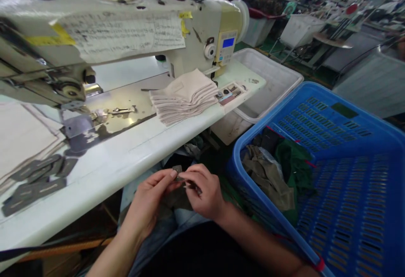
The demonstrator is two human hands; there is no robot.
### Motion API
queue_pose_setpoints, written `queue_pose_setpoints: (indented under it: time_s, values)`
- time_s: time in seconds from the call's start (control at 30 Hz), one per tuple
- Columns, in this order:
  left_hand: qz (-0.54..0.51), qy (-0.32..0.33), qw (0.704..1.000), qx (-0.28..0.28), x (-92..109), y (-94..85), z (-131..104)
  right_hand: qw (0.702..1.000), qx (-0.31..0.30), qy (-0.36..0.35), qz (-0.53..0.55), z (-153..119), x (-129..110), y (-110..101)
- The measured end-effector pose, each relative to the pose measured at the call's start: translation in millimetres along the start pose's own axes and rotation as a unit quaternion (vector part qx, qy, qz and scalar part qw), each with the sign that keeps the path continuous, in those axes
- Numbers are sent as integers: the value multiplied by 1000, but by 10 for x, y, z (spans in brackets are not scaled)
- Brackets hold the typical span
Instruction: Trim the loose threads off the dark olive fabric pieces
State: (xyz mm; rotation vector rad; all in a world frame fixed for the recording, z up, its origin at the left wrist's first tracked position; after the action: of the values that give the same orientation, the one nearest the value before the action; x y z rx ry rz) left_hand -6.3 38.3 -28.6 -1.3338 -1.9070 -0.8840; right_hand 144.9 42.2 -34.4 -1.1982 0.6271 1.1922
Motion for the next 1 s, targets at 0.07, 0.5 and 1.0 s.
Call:
queue_pose_setpoints:
  time_s: [0.07, 0.5, 1.0]
  values:
    - [1, -4, 1000, 14, 8, -22, 13, 994, 54, 80, 60, 27, 5, -33]
    - [2, 5, 1000, 2, -94, 22, -4, 943, -38, 282, 171, 151, 160, 52]
    - [26, 58, 998, 4, -80, 33, 25, 985, -30, 84, -147, 79, -87, -103]
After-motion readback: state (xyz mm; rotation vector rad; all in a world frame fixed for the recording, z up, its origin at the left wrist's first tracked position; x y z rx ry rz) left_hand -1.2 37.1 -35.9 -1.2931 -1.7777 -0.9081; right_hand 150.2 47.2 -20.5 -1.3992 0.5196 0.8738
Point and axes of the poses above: each hand's wrist, its own z-axis towards the middle knuckle, its own y-axis out of the palm, x = y × z, the point moved 4 cm from there along z, towards the middle knuckle, and after that the axes turned 2 degrees about -z, right-handed, at the moved point
